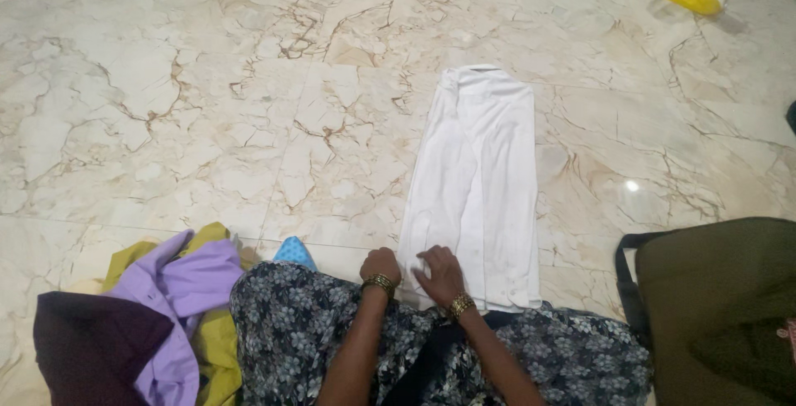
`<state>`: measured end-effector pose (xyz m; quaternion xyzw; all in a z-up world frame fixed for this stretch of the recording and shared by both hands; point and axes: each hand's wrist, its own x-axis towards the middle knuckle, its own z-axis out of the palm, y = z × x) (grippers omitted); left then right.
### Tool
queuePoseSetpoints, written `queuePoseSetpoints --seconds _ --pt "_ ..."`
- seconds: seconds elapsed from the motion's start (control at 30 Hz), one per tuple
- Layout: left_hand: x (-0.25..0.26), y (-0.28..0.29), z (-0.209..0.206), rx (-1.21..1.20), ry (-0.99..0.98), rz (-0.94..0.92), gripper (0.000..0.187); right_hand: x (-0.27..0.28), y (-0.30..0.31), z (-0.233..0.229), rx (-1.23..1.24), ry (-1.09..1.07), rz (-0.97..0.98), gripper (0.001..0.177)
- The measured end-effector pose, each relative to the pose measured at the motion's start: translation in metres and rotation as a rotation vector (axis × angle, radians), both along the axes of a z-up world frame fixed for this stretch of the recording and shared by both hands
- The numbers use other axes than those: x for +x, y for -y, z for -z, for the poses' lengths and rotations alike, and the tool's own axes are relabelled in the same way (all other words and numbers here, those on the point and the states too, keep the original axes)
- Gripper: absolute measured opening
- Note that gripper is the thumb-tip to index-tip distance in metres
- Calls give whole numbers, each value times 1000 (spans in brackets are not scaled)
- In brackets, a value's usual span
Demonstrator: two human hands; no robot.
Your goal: The person folds a white shirt on the floor, smoothing the fabric and folding the sleeves inward before folding the body of the shirt.
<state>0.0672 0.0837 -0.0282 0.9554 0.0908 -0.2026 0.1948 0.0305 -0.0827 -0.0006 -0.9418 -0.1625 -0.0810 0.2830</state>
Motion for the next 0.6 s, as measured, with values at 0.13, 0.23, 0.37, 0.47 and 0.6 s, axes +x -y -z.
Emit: queuePoseSetpoints --seconds 0.13,0.23,0.37,0.47,0.6 --pt "2 6 -3 -3 -55 -36 23 -32 0 -23 -170 -77 -112 46" --pt "2 9 0 -15 -46 -82 23 -32 2 -17 -240 -87 -96 53" --pt "2 6 20 -76 -25 -100 25 -31 6 -7 -339 -23 -97 53" --pt "2 5 37 -138 -31 -193 28 -38 6 -22 -322 -18 -146 61" --pt "11 3 56 -220 13 -239 28 -43 -3 -38 -455 -99 -189 84"
